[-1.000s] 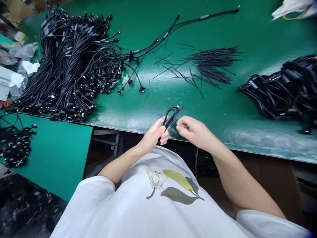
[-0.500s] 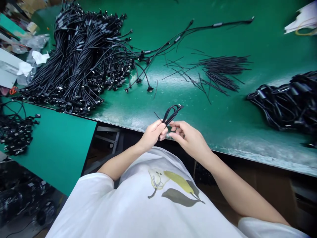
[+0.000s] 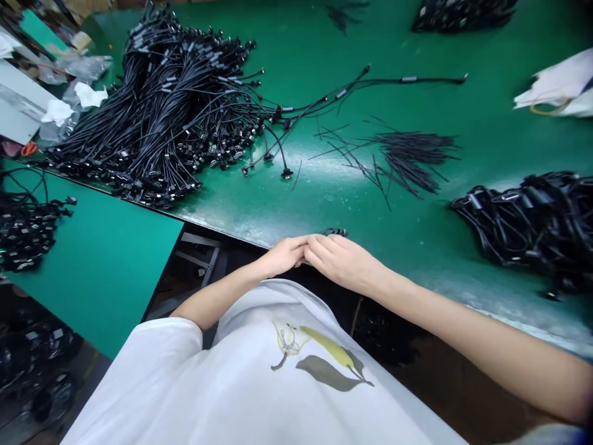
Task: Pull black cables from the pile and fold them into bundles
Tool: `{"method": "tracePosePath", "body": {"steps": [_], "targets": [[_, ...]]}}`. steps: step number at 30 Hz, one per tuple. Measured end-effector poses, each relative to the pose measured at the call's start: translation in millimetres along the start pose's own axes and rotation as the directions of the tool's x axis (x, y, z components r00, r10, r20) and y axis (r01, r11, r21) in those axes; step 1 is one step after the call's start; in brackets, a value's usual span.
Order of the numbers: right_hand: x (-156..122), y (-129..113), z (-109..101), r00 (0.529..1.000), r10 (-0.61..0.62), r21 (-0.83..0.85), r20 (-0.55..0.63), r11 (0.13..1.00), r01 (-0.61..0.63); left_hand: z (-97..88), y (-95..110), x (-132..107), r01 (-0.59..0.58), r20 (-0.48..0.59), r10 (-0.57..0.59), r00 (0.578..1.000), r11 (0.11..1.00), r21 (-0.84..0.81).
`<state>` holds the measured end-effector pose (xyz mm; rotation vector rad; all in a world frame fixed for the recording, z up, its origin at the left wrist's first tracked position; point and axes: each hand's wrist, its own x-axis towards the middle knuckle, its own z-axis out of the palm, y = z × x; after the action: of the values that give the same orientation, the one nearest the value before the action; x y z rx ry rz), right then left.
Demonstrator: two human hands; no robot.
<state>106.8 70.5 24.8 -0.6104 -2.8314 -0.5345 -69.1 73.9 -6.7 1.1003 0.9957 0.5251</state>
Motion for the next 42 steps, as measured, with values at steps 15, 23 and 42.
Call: {"method": "tracePosePath", "body": {"steps": [15, 23, 42], "targets": [[6, 2, -9, 0.921, -0.112, -0.025, 0.374, 0.991, 0.131, 16.2, 4, 3, 0.299, 0.162, -0.253, 0.954, 0.853, -0.429], [-4, 2, -7, 0.935, 0.055, 0.002, 0.350, 0.998, -0.060, 19.5, 8, 6, 0.254, 0.097, -0.235, 0.967, 0.918, -0.305], [15, 25, 6, 0.636, 0.376, 0.645, 0.674, -0.720, -0.257, -1.2, 61, -7, -0.519, -0.103, 0.558, 0.823, 0.814, 0.261]]}}
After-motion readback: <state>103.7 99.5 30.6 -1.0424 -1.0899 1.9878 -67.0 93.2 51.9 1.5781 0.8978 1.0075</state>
